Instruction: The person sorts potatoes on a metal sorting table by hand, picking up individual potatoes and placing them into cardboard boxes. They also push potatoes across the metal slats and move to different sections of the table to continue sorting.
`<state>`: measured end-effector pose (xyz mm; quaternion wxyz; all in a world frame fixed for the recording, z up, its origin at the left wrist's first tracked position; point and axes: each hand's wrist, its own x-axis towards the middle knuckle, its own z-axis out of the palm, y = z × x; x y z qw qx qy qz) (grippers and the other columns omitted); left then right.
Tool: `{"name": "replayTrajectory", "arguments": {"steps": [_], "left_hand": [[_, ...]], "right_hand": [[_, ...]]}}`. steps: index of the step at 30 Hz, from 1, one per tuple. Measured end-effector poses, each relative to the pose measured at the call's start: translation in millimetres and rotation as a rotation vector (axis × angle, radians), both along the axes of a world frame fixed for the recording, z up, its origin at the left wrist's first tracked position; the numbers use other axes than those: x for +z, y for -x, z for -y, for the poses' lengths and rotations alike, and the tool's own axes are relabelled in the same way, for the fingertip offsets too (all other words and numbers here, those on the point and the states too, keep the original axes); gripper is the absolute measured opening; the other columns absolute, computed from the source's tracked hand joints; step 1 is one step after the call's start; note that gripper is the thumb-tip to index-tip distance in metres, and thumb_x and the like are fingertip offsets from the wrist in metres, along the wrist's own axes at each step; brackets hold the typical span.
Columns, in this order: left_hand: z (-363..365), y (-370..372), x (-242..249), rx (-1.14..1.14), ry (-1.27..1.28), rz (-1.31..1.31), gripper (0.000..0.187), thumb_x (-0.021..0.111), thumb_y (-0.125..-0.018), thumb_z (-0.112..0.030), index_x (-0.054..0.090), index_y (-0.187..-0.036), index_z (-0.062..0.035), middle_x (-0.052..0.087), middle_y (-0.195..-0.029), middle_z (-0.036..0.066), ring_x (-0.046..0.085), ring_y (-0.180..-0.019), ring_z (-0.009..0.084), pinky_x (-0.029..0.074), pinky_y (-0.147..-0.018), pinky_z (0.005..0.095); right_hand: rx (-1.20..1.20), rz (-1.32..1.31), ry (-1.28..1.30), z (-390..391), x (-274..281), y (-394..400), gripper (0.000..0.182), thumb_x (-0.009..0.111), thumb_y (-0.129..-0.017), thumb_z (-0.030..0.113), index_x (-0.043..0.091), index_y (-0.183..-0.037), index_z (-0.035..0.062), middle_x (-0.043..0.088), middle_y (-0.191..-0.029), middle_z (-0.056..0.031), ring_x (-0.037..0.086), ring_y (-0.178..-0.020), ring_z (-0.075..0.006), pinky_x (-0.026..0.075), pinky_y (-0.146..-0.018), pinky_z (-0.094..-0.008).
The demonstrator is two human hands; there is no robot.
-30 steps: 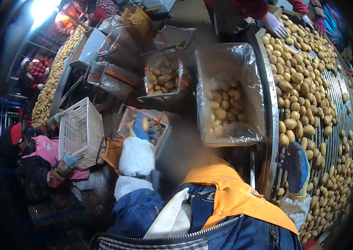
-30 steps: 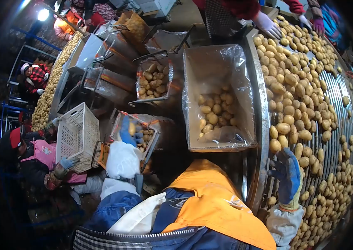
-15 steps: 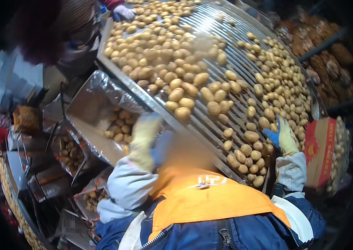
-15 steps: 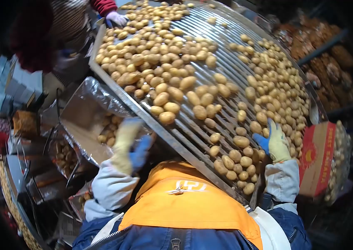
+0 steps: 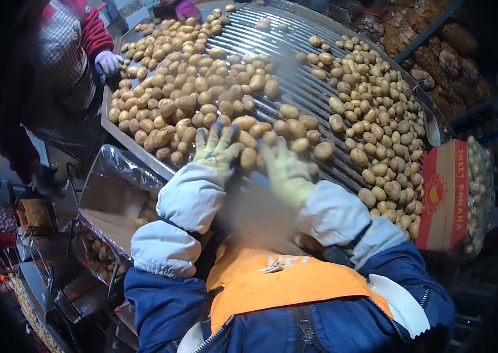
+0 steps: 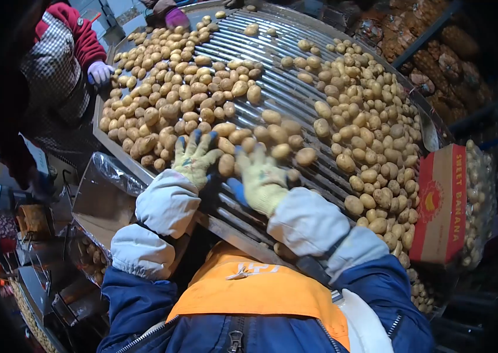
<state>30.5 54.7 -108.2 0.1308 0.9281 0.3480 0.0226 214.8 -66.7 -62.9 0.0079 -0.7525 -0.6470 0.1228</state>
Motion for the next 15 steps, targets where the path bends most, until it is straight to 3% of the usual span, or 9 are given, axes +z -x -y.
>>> {"name": "replayTrajectory", "arguments": {"steps": [3, 5, 7, 8, 9, 10, 12, 14, 15], "left_hand": [[-45.4, -1.6, -5.3, 0.042, -0.038, -0.052, 0.061, 0.066, -0.091, -0.043, 0.053, -0.150, -0.0313, 0.021, -0.170, 0.020, 0.011, -0.158, 0.0447, 0.005, -0.127, 0.0615], [-66.3, -0.9, 2.0, 0.086, 0.016, -0.095, 0.068, 0.069, -0.088, -0.052, 0.051, -0.151, -0.0330, 0.019, -0.170, 0.020, 0.011, -0.158, 0.0452, 0.005, -0.126, 0.0610], [-78.8, 6.7, 3.2, 0.135, -0.043, -0.098, 0.069, 0.071, -0.086, -0.056, 0.055, -0.148, -0.0312, 0.022, -0.168, 0.021, 0.014, -0.157, 0.0454, 0.013, -0.124, 0.0624], [-78.7, 7.7, 7.5, 0.131, -0.050, -0.103, 0.069, 0.071, -0.086, -0.056, 0.055, -0.148, -0.0312, 0.022, -0.168, 0.021, 0.014, -0.157, 0.0454, 0.013, -0.124, 0.0624], [-75.9, 7.7, 12.3, 0.207, -0.042, -0.103, 0.068, 0.070, -0.086, -0.056, 0.057, -0.147, -0.0296, 0.025, -0.167, 0.021, 0.018, -0.155, 0.0456, 0.016, -0.123, 0.0627], [-74.3, 7.2, 15.2, 0.284, -0.035, -0.099, 0.067, 0.070, -0.087, -0.056, 0.058, -0.146, -0.0280, 0.028, -0.166, 0.022, 0.021, -0.154, 0.0459, 0.018, -0.122, 0.0631], [-56.8, 10.8, 12.9, 0.270, -0.121, 0.000, 0.059, 0.066, -0.092, -0.051, 0.059, -0.144, -0.0234, 0.037, -0.160, 0.025, 0.032, -0.148, 0.0490, 0.023, -0.121, 0.0603], [-23.8, 12.0, 27.8, 0.242, -0.179, 0.137, 0.055, 0.066, -0.094, -0.043, 0.059, -0.143, -0.0199, 0.040, -0.158, 0.027, 0.034, -0.146, 0.0504, 0.025, -0.120, 0.0604], [-5.7, 10.6, 37.3, 0.228, -0.140, 0.168, 0.054, 0.066, -0.094, -0.040, 0.059, -0.143, -0.0183, 0.041, -0.157, 0.027, 0.035, -0.146, 0.0509, 0.026, -0.120, 0.0608]], "right_hand": [[0.123, -0.169, -0.026, -16.7, 18.2, 3.8, 0.079, 0.073, -0.089, 0.047, 0.039, -0.155, 0.0182, 0.044, -0.149, -0.0258, 0.055, -0.125, -0.0499, 0.049, -0.101, -0.0565], [0.206, -0.416, -0.041, -10.1, 30.6, -10.6, 0.073, 0.073, -0.091, 0.045, 0.047, -0.149, 0.0116, 0.049, -0.148, -0.0263, 0.054, -0.128, -0.0500, 0.048, -0.107, -0.0499], [0.154, -0.599, -0.284, -2.7, 10.2, -59.1, 0.057, 0.070, -0.096, 0.038, 0.058, -0.138, 0.0024, 0.063, -0.133, -0.0244, 0.057, -0.131, -0.0395, 0.045, -0.112, -0.0450], [0.089, -0.460, -0.445, -1.0, -3.4, -87.4, 0.052, 0.073, -0.095, 0.033, 0.061, -0.137, 0.0046, 0.068, -0.124, -0.0231, 0.064, -0.121, -0.0377, 0.050, -0.106, -0.0442], [-0.468, -0.835, 0.041, -3.7, 63.0, -97.0, 0.049, 0.068, -0.096, 0.004, 0.057, -0.144, 0.0067, 0.069, -0.122, -0.0153, 0.069, -0.103, -0.0207, 0.057, -0.090, -0.0323], [-0.083, -0.515, -0.407, -1.1, 1.2, -165.6, 0.049, 0.070, -0.096, 0.007, 0.057, -0.144, 0.0068, 0.069, -0.119, -0.0140, 0.069, -0.098, -0.0162, 0.057, -0.082, -0.0284], [-0.680, -0.429, -0.172, -15.0, 35.1, -210.3, 0.057, 0.073, -0.096, 0.025, 0.054, -0.146, 0.0071, 0.068, -0.123, -0.0172, 0.070, -0.100, -0.0206, 0.056, -0.082, -0.0306], [-0.529, -0.039, -0.212, -19.7, 30.1, -267.4, 0.071, 0.070, -0.095, 0.051, 0.052, -0.150, 0.0101, 0.060, -0.140, -0.0220, 0.067, -0.113, -0.0277, 0.054, -0.091, -0.0364], [-0.529, -0.044, -0.208, -25.7, 11.3, -271.5, 0.071, 0.070, -0.095, 0.051, 0.052, -0.150, 0.0101, 0.060, -0.140, -0.0220, 0.067, -0.113, -0.0277, 0.054, -0.091, -0.0364]]}}
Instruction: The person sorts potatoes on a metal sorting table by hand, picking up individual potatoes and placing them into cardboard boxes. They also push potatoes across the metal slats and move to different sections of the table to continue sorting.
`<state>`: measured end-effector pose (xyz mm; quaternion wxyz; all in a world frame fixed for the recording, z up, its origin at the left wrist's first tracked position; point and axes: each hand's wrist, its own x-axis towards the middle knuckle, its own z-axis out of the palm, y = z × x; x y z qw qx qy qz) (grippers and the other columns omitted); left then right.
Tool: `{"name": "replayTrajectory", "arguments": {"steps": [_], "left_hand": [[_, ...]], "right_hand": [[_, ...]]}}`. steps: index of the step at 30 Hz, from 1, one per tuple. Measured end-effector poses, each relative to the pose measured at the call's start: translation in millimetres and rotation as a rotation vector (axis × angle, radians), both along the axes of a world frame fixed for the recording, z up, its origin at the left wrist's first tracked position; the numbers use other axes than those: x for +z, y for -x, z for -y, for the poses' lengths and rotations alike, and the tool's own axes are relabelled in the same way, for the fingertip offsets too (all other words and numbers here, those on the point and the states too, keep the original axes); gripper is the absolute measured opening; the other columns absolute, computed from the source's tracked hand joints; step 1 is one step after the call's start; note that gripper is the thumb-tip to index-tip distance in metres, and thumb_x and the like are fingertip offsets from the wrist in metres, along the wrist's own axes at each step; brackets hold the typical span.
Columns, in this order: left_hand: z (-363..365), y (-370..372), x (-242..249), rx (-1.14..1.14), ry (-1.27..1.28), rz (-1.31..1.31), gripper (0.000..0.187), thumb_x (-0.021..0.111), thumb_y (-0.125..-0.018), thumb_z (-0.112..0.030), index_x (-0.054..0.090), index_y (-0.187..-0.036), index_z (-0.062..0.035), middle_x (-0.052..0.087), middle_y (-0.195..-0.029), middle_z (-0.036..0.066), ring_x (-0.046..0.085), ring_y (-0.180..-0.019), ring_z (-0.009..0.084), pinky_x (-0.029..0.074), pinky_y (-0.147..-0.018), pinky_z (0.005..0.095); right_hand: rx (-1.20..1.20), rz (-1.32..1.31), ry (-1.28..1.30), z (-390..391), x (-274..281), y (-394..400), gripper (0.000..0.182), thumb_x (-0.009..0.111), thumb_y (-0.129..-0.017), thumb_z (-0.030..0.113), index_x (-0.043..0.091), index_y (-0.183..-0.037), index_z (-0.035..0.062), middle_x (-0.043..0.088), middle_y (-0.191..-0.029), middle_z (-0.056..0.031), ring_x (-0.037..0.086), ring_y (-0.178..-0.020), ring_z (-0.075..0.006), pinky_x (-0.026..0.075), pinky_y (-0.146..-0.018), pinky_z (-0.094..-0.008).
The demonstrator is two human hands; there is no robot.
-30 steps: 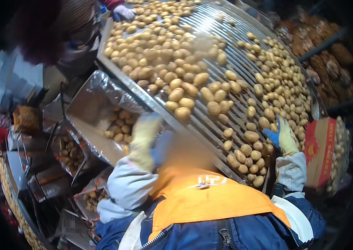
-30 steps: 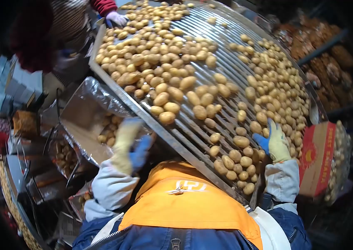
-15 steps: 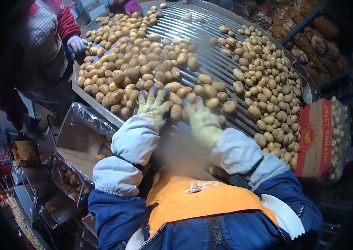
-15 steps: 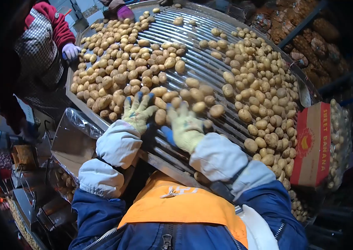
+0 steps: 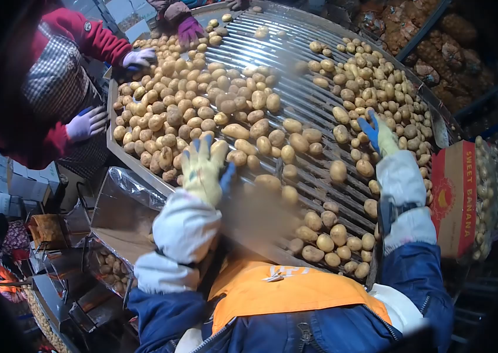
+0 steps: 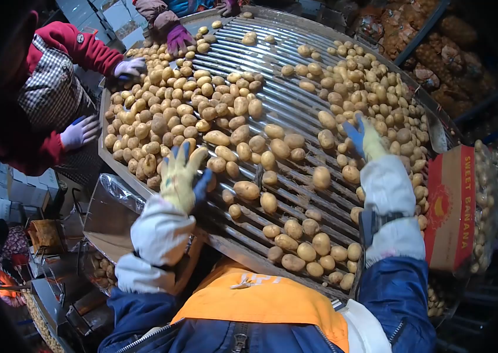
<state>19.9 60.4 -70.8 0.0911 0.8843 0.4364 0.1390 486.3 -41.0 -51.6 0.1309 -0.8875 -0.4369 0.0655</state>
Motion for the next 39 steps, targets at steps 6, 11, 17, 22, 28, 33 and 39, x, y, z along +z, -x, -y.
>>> {"name": "replayTrajectory", "arguments": {"steps": [6, 11, 17, 22, 28, 33, 39], "left_hand": [[67.5, -38.3, 9.5, -0.244, 0.137, 0.060, 0.053, 0.068, -0.094, -0.036, 0.058, -0.142, -0.0172, 0.044, -0.153, 0.026, 0.038, -0.142, 0.0510, 0.025, -0.117, 0.0662], [73.9, -52.6, 40.7, -0.372, 0.268, -0.056, 0.056, 0.069, -0.090, -0.033, 0.055, -0.142, -0.0193, 0.047, -0.149, 0.021, 0.041, -0.139, 0.0486, 0.030, -0.111, 0.0637], [67.5, 14.5, -3.6, -0.185, 0.098, 0.076, 0.030, 0.066, -0.096, -0.030, 0.072, -0.116, -0.0090, 0.067, -0.121, 0.017, 0.058, -0.125, 0.0445, 0.036, -0.112, 0.0584], [80.6, 20.9, -11.5, -0.218, 0.104, 0.247, 0.020, 0.068, -0.094, -0.018, 0.071, -0.110, -0.0060, 0.069, -0.113, 0.020, 0.063, -0.110, 0.0417, 0.047, -0.098, 0.0526], [87.5, 8.9, 67.3, -0.171, 0.174, 0.429, 0.020, 0.069, -0.094, -0.017, 0.072, -0.111, -0.0051, 0.071, -0.110, 0.020, 0.068, -0.100, 0.0408, 0.054, -0.089, 0.0478], [90.7, 12.7, 74.2, -0.084, 0.303, 0.367, 0.023, 0.069, -0.097, -0.020, 0.074, -0.113, -0.0039, 0.073, -0.106, 0.020, 0.071, -0.097, 0.0382, 0.057, -0.086, 0.0441], [95.8, 16.1, 14.2, -0.030, 0.419, 0.671, 0.026, 0.067, -0.101, -0.024, 0.074, -0.117, -0.0035, 0.075, -0.107, 0.015, 0.074, -0.091, 0.0229, 0.058, -0.080, 0.0339]], "right_hand": [[0.229, 0.229, 0.284, -48.5, -19.5, 98.4, 0.087, 0.045, -0.095, 0.076, 0.041, -0.158, 0.0156, 0.033, -0.165, -0.0206, 0.026, -0.153, -0.0427, 0.024, -0.126, -0.0483], [0.736, -0.527, -0.062, -37.3, -22.6, 167.5, 0.057, 0.060, -0.102, 0.046, 0.053, -0.149, 0.0139, 0.048, -0.155, -0.0170, 0.054, -0.136, -0.0354, 0.044, -0.114, -0.0410], [-0.067, -0.359, -0.280, 51.8, 17.5, 70.6, 0.042, 0.064, -0.103, 0.025, 0.059, -0.142, 0.0104, 0.059, -0.142, -0.0212, 0.063, -0.124, -0.0279, 0.056, -0.095, -0.0389], [0.099, 0.325, 0.284, 104.3, -2.1, 76.0, 0.061, 0.060, -0.097, 0.051, 0.060, -0.142, 0.0106, 0.064, -0.135, -0.0224, 0.064, -0.118, -0.0389, 0.043, -0.108, -0.0494], [0.605, 0.116, -0.170, 37.6, 55.2, 151.9, 0.029, 0.075, -0.089, 0.015, 0.073, -0.117, 0.0063, 0.074, -0.107, -0.0157, 0.069, -0.096, -0.0363, 0.053, -0.089, -0.0433], [0.990, 0.281, 0.172, -55.5, 6.1, 226.7, 0.035, 0.066, -0.088, 0.017, 0.069, -0.123, 0.0197, 0.071, -0.105, -0.0054, 0.066, -0.106, -0.0280, 0.044, -0.089, -0.0443], [1.029, 0.326, 0.473, -100.9, -15.2, 248.5, 0.021, 0.060, -0.094, 0.026, 0.077, -0.104, 0.0194, 0.076, -0.105, -0.0086, 0.069, -0.104, -0.0281, 0.052, -0.083, -0.0443]]}}
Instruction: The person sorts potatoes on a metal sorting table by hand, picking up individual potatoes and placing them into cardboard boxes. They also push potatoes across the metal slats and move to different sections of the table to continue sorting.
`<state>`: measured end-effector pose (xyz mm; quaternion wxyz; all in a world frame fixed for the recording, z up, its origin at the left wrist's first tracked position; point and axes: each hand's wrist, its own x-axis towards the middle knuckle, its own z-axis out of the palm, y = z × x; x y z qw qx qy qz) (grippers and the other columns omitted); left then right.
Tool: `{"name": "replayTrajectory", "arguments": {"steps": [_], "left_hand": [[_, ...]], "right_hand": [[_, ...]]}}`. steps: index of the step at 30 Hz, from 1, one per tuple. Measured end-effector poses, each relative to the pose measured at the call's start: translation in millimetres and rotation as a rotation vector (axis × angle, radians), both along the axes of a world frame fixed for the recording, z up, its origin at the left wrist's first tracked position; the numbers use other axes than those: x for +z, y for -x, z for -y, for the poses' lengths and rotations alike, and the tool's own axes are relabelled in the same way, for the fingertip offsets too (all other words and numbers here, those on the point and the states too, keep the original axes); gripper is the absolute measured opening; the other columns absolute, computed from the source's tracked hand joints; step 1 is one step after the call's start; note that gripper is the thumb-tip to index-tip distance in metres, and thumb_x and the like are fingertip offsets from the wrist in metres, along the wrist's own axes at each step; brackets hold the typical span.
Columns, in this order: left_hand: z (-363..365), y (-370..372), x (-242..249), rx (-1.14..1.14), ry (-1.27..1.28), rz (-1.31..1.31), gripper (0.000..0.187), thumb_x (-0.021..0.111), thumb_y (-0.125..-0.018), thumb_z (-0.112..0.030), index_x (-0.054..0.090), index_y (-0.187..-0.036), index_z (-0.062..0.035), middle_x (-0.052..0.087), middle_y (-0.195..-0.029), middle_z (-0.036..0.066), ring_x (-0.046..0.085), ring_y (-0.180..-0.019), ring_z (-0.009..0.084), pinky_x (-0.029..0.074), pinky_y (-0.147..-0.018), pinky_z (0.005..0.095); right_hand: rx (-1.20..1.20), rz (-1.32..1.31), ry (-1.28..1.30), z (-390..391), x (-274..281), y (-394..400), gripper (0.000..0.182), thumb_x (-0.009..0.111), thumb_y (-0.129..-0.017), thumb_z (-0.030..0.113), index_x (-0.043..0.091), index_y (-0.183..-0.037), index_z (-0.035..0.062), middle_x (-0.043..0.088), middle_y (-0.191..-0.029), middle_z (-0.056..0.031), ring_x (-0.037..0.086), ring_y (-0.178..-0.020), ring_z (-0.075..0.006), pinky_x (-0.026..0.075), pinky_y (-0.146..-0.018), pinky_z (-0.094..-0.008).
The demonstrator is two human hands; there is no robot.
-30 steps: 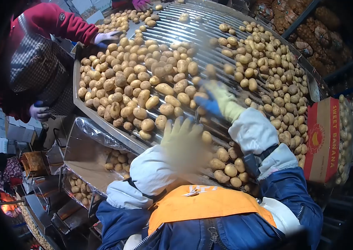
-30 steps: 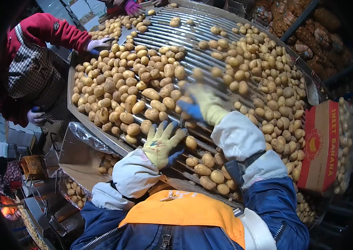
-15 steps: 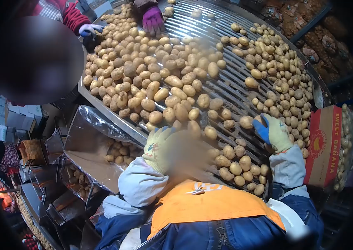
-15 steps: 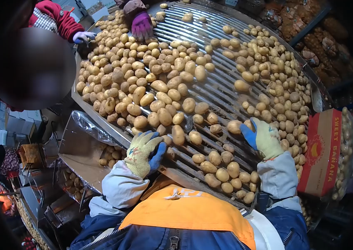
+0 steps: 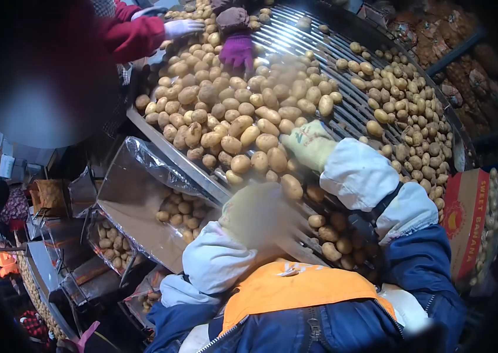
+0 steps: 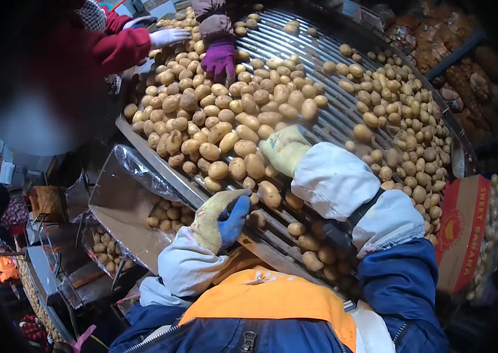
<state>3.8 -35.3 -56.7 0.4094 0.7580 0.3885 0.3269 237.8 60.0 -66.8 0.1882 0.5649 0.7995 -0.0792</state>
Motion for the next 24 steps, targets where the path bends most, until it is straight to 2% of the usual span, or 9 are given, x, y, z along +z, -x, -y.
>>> {"name": "replayTrajectory", "arguments": {"steps": [2, 8, 11, 13, 16, 17, 18, 19, 24], "left_hand": [[0.7, -4.5, 1.2, -0.013, -0.008, 0.016, 0.030, 0.067, -0.103, -0.025, 0.073, -0.121, -0.0029, 0.075, -0.105, 0.012, 0.072, -0.093, 0.0188, 0.057, -0.081, 0.0317], [-27.5, -16.6, 23.9, 0.050, 1.460, 0.688, 0.052, 0.055, -0.107, -0.044, 0.053, -0.147, -0.0100, 0.068, -0.122, 0.008, 0.068, -0.096, 0.0197, 0.057, -0.083, 0.0343], [-27.1, -40.2, 38.1, 0.055, 1.568, 0.797, 0.055, 0.054, -0.106, -0.051, 0.053, -0.145, -0.0131, 0.068, -0.118, 0.006, 0.067, -0.098, 0.0212, 0.058, -0.078, 0.0364], [-29.1, -45.9, -44.3, -0.119, 1.515, 0.902, 0.053, 0.053, -0.105, -0.054, 0.058, -0.138, -0.0130, 0.069, -0.117, 0.006, 0.068, -0.094, 0.0210, 0.057, -0.069, 0.0344], [-29.9, -39.7, -62.9, -0.136, 1.573, 0.892, 0.046, 0.055, -0.105, -0.051, 0.062, -0.129, -0.0127, 0.070, -0.110, 0.005, 0.070, -0.088, 0.0211, 0.056, -0.065, 0.0330], [-29.8, -39.7, -64.8, -0.086, 1.548, 0.871, 0.042, 0.057, -0.104, -0.050, 0.064, -0.123, -0.0124, 0.072, -0.104, 0.005, 0.070, -0.084, 0.0214, 0.057, -0.063, 0.0330], [-30.3, -41.0, -66.6, -0.078, 1.548, 0.874, 0.042, 0.057, -0.105, -0.049, 0.064, -0.123, -0.0121, 0.072, -0.104, 0.005, 0.070, -0.084, 0.0216, 0.057, -0.063, 0.0332], [-29.7, -42.8, -67.3, -0.075, 1.558, 0.889, 0.042, 0.057, -0.105, -0.049, 0.064, -0.123, -0.0119, 0.072, -0.103, 0.005, 0.070, -0.084, 0.0219, 0.057, -0.063, 0.0334], [-29.6, -47.4, -67.7, -0.088, 1.584, 0.915, 0.041, 0.057, -0.105, -0.046, 0.065, -0.124, -0.0108, 0.071, -0.101, 0.006, 0.070, -0.085, 0.0232, 0.058, -0.065, 0.0345]], "right_hand": [[0.046, 0.044, -0.008, 5.1, 8.8, -1.1, 0.022, 0.061, -0.094, 0.025, 0.079, -0.102, 0.0163, 0.078, -0.102, -0.0077, 0.072, -0.101, -0.0283, 0.055, -0.077, -0.0425], [-0.435, -0.447, -0.086, 51.5, 64.3, -17.2, 0.026, 0.074, -0.088, 0.029, 0.072, -0.107, 0.0106, 0.076, -0.106, -0.0150, 0.073, -0.101, -0.0311, 0.054, -0.085, -0.0433], [-0.370, -0.782, 0.061, 81.9, 85.8, -15.9, 0.048, 0.080, -0.086, 0.030, 0.067, -0.129, 0.0121, 0.074, -0.109, -0.0160, 0.072, -0.102, -0.0280, 0.056, -0.089, -0.0386], [-0.287, -0.774, -0.016, 78.9, 81.7, -27.6, 0.061, 0.082, -0.086, 0.027, 0.061, -0.142, 0.0130, 0.073, -0.108, -0.0154, 0.072, -0.099, -0.0212, 0.058, -0.087, -0.0351], [-0.678, -1.360, -0.113, 28.3, 22.4, -95.1, 0.049, 0.080, -0.092, 0.023, 0.064, -0.135, 0.0068, 0.073, -0.114, -0.0135, 0.069, -0.099, -0.0164, 0.058, -0.087, -0.0339], [-0.629, -0.793, -0.332, 10.2, 36.9, -112.2, 0.042, 0.077, -0.093, 0.018, 0.065, -0.133, 0.0065, 0.074, -0.112, -0.0129, 0.070, -0.096, -0.0171, 0.058, -0.084, -0.0322], [-0.790, -0.688, -0.232, -11.4, 33.2, -131.4, 0.040, 0.075, -0.092, 0.016, 0.067, -0.131, 0.0085, 0.074, -0.112, -0.0127, 0.072, -0.097, -0.0232, 0.058, -0.088, -0.0357], [-0.586, -0.345, -0.249, -31.5, 19.6, -154.7, 0.055, 0.073, -0.092, 0.025, 0.058, -0.145, 0.0165, 0.063, -0.137, -0.0164, 0.065, -0.120, -0.0352, 0.051, -0.106, -0.0445], [-0.501, -0.178, -0.064, -41.4, 2.0, -150.1, 0.068, 0.072, -0.090, 0.024, 0.046, -0.152, 0.0323, 0.048, -0.151, -0.0158, 0.051, -0.134, -0.0407, 0.044, -0.113, -0.0501]]}}
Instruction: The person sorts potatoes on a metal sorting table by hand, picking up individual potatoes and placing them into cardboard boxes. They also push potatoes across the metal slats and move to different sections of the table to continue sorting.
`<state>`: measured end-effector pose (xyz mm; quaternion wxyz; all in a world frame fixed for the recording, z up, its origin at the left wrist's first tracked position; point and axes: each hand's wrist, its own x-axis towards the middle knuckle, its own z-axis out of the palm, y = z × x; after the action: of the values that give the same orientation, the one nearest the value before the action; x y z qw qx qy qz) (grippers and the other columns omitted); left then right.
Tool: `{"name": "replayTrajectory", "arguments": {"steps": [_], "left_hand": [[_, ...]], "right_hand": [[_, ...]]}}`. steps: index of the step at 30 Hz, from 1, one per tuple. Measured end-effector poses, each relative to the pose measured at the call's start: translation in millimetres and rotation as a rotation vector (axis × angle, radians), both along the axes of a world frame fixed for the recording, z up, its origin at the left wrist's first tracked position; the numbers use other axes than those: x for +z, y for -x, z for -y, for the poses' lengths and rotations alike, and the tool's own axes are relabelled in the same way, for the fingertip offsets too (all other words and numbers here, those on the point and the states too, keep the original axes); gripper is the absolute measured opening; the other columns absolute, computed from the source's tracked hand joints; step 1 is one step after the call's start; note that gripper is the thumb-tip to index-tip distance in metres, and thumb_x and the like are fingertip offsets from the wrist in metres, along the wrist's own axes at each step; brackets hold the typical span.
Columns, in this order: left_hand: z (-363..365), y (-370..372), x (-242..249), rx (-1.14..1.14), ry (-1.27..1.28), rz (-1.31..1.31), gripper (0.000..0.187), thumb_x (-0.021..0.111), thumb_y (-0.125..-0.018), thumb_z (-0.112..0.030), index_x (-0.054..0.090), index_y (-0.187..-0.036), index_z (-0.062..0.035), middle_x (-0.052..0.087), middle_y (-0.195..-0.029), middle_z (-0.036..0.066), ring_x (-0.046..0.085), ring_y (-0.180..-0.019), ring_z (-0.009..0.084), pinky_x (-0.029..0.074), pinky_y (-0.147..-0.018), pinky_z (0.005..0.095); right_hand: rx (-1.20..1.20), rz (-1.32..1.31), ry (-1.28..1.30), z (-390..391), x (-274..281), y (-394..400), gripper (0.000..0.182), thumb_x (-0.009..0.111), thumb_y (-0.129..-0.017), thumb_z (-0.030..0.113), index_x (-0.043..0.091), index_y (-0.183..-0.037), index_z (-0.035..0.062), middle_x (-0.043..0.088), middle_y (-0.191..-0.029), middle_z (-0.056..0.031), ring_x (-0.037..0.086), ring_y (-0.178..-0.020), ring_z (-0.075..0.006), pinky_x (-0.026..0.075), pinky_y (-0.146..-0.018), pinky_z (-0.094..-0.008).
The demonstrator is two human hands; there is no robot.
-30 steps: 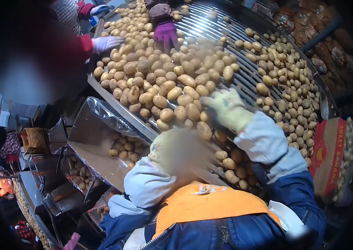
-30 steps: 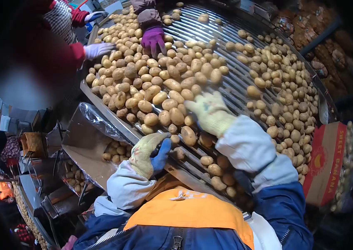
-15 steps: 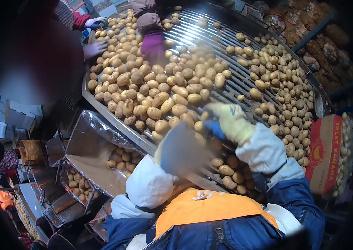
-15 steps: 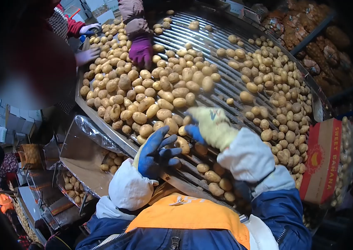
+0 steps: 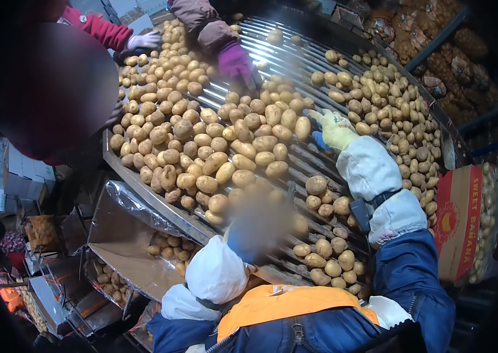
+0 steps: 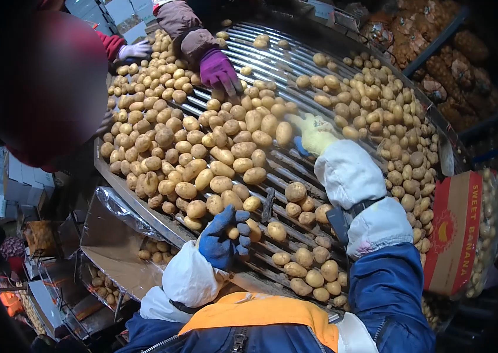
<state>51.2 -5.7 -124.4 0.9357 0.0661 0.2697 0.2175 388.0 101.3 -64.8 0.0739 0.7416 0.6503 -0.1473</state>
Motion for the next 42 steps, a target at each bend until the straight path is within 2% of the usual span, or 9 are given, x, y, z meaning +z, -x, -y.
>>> {"name": "replayTrajectory", "arguments": {"steps": [8, 16, 23, 26, 31, 35, 37, 39, 42], "left_hand": [[-2.2, 3.6, -23.4, -0.008, 0.013, 0.113, 0.041, 0.055, -0.107, -0.043, 0.063, -0.130, -0.0093, 0.068, -0.111, 0.009, 0.069, -0.098, 0.0269, 0.060, -0.073, 0.0377], [-8.3, -5.6, 8.9, 0.074, 0.087, 0.142, 0.050, 0.052, -0.108, -0.043, 0.049, -0.151, -0.0184, 0.063, -0.135, 0.011, 0.068, -0.105, 0.0320, 0.062, -0.086, 0.0458], [-12.2, 8.1, 13.8, 0.020, 0.133, 0.128, 0.038, 0.057, -0.107, -0.033, 0.057, -0.140, -0.0151, 0.064, -0.125, 0.006, 0.063, -0.082, 0.0174, 0.048, -0.055, 0.0228], [-15.0, 12.3, 5.8, 0.012, 0.129, 0.208, 0.037, 0.056, -0.107, -0.031, 0.056, -0.140, -0.0144, 0.064, -0.120, 0.006, 0.063, -0.079, 0.0159, 0.046, -0.051, 0.0207], [-18.1, 12.8, 30.3, -0.009, 0.162, 0.119, 0.036, 0.053, -0.109, -0.032, 0.056, -0.140, -0.0135, 0.065, -0.114, 0.006, 0.063, -0.074, 0.0150, 0.044, -0.048, 0.0192], [-17.9, 14.4, 34.9, -0.011, 0.212, 0.102, 0.038, 0.052, -0.109, -0.035, 0.057, -0.138, -0.0112, 0.066, -0.109, 0.007, 0.064, -0.072, 0.0149, 0.044, -0.047, 0.0198], [-18.7, 12.8, 31.1, -0.002, 0.189, 0.132, 0.039, 0.052, -0.109, -0.036, 0.057, -0.138, -0.0105, 0.067, -0.107, 0.007, 0.065, -0.072, 0.0150, 0.044, -0.047, 0.0200], [-20.5, 11.0, 22.7, -0.014, 0.107, 0.180, 0.040, 0.051, -0.109, -0.038, 0.057, -0.138, -0.0095, 0.068, -0.104, 0.007, 0.066, -0.072, 0.0153, 0.044, -0.046, 0.0205], [-21.5, 13.6, 22.1, 0.001, 0.219, 0.274, 0.044, 0.050, -0.110, -0.040, 0.056, -0.139, -0.0076, 0.069, -0.108, 0.008, 0.068, -0.076, 0.0168, 0.048, -0.049, 0.0227]], "right_hand": [[-0.225, 0.111, -0.135, 64.7, -33.7, 9.5, 0.030, 0.067, -0.096, 0.031, 0.065, -0.117, 0.0103, 0.064, -0.124, -0.0203, 0.066, -0.111, -0.0384, 0.053, -0.090, -0.0519], [-0.197, -1.073, 0.012, 93.6, 58.2, 88.7, 0.041, 0.081, -0.091, 0.030, 0.072, -0.121, 0.0049, 0.076, -0.108, -0.0127, 0.071, -0.092, -0.0172, 0.058, -0.084, -0.0329], [-0.079, -0.478, -0.222, -31.5, -0.4, 53.6, 0.062, 0.070, -0.096, 0.047, 0.058, -0.143, 0.0087, 0.061, -0.142, -0.0159, 0.060, -0.129, -0.0309, 0.048, -0.107, -0.0428], [0.175, 0.000, -0.292, -39.5, -26.1, 90.8, 0.076, 0.056, -0.094, 0.066, 0.050, -0.149, 0.0152, 0.037, -0.159, -0.0208, 0.034, -0.147, -0.0424, 0.024, -0.118, -0.0658], [0.456, -0.067, 0.035, 26.8, 54.0, 88.2, 0.068, 0.064, -0.093, 0.057, 0.055, -0.144, 0.0142, 0.032, -0.160, -0.0250, 0.041, -0.142, -0.0427, 0.041, -0.107, -0.0617], [0.238, -0.206, 0.249, 10.2, 78.8, 60.1, 0.042, 0.074, -0.091, 0.042, 0.074, -0.124, 0.0151, 0.077, -0.096, -0.0140, 0.075, -0.094, -0.0306, 0.057, -0.088, -0.0390], [-0.023, -0.268, -0.091, -22.9, 40.1, 50.4, 0.034, 0.074, -0.091, 0.023, 0.072, -0.124, 0.0173, 0.075, -0.106, -0.0164, 0.073, -0.097, -0.0348, 0.058, -0.084, -0.0430], [0.212, 0.011, -0.148, -69.8, 52.2, 62.5, 0.034, 0.047, -0.105, 0.023, 0.064, -0.133, 0.0183, 0.070, -0.125, -0.0118, 0.067, -0.118, -0.0280, 0.053, -0.101, -0.0399], [-0.069, -0.058, 0.022, -129.4, 30.0, 82.8, 0.033, 0.055, -0.100, 0.023, 0.065, -0.131, 0.0148, 0.068, -0.131, -0.0098, 0.066, -0.122, -0.0260, 0.053, -0.102, -0.0378]]}}
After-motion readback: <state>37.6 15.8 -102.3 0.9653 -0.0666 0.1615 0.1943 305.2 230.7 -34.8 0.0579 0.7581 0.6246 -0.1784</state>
